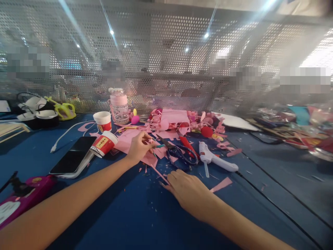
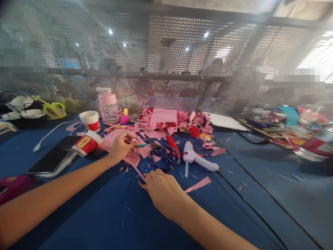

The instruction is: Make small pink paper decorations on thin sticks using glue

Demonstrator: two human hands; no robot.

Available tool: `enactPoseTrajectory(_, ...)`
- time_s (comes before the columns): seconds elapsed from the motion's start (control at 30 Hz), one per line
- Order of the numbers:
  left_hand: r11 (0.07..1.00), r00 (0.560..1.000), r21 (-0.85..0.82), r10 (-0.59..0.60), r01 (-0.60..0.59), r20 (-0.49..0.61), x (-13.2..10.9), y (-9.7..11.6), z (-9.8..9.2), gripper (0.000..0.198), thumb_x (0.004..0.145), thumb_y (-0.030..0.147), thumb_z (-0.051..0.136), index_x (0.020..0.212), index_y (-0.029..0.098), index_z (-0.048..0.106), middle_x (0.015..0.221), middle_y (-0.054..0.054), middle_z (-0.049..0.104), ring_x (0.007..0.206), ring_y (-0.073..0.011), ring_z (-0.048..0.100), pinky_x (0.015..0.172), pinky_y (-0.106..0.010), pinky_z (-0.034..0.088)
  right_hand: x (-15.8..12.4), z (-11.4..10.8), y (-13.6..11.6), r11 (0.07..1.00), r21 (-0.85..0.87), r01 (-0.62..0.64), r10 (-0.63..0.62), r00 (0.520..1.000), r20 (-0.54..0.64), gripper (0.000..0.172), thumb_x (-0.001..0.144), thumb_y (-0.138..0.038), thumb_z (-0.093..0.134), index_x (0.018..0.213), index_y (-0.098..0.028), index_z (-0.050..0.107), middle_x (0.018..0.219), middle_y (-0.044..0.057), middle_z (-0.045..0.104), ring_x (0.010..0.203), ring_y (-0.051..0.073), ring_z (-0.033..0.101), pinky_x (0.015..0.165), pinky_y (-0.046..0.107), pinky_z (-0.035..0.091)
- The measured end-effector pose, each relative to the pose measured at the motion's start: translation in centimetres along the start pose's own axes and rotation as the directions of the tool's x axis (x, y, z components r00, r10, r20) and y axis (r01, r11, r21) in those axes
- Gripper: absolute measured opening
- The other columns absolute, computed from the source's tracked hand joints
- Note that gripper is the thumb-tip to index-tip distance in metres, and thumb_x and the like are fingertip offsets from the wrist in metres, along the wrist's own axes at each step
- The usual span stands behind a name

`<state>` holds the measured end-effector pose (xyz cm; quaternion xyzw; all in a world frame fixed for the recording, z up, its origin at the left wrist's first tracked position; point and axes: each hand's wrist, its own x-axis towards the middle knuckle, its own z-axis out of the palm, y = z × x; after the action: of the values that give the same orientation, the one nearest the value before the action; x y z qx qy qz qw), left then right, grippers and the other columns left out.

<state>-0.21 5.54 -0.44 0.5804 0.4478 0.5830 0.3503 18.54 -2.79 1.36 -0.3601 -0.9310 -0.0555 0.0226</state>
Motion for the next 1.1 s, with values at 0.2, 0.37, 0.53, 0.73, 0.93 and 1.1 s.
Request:
enactPoseTrajectory(0.2,1.0,1.0,-0.021,0.0,0.0,-0.019,0.1,-0.3,-0.1,0.035,0.058,0.032,0.072,0.071,0.017,0.044,0.06,0.005,0.057,0.04,-0.0104,0.057,0.039,-0.02,0.045,0.3,-1.2,2.8,0.985,0.173,-0.015,0.042,0.987,-0.153,0.03,0.092,-0.022,0.028,0.072,-0.018,0.05,0.069,0.004,0.057,0.06,0.014,0.052,0.054,0.025,0.038)
enactPoseTrajectory(0.37,1.0,1.0,-0.014,0.021,-0.021,0.007,0.2,-0.4,-0.3,0.037,0.058,0.035,0.072,0.072,0.017,0.044,0.061,0.004,0.057,0.042,-0.0117,0.058,0.038,-0.021,0.045,0.4,-1.3,4.3,0.951,0.309,-0.009,0.116,0.937,-0.33,0.033,0.092,-0.027,0.03,0.062,-0.019,0.042,0.063,0.002,0.051,0.057,0.012,0.047,0.055,0.023,0.037)
enactPoseTrajectory(0.53,1.0,1.0,-0.003,0.016,-0.016,0.02,-0.2,0.1,0.1,0.036,0.058,0.034,0.072,0.073,0.016,0.044,0.062,0.003,0.06,0.04,-0.0103,0.057,0.04,-0.02,0.045,0.5,-0.7,4.5,0.93,0.367,-0.001,0.141,0.924,-0.355,0.028,0.09,-0.028,0.036,0.064,-0.019,0.042,0.063,0.001,0.05,0.06,0.012,0.046,0.056,0.023,0.037)
enactPoseTrajectory(0.73,0.989,0.992,-0.115,-0.079,0.09,0.099,-1.2,0.4,1.5,0.038,0.056,0.031,0.074,0.074,0.016,0.043,0.064,0.003,0.06,0.041,-0.0107,0.058,0.04,-0.022,0.047,0.6,-0.6,4.9,0.908,0.416,-0.051,0.23,0.89,-0.393,0.027,0.086,-0.029,0.043,0.062,-0.019,0.044,0.061,0.001,0.052,0.062,0.013,0.049,0.059,0.024,0.039)
enactPoseTrajectory(0.93,0.978,0.987,-0.174,-0.091,0.114,0.134,-1.5,0.2,1.8,0.044,0.051,0.03,0.077,0.07,0.018,0.039,0.062,0.003,0.06,0.044,-0.0123,0.059,0.041,-0.023,0.048,0.5,-0.1,5.3,0.796,0.596,-0.104,0.345,0.887,-0.307,0.021,0.084,-0.032,0.047,0.069,-0.019,0.054,0.06,0.0,0.06,0.056,0.012,0.056,0.058,0.023,0.043)
enactPoseTrajectory(1.1,0.977,0.982,-0.175,-0.09,0.119,0.165,-1.5,0.3,1.8,0.043,0.051,0.025,0.077,0.069,0.018,0.039,0.06,0.004,0.06,0.045,-0.013,0.06,0.041,-0.022,0.048,0.5,0.3,5.7,0.817,0.557,-0.148,0.38,0.865,-0.328,0.02,0.08,-0.035,0.053,0.07,-0.019,0.055,0.059,0.0,0.06,0.051,0.011,0.053,0.053,0.022,0.041)
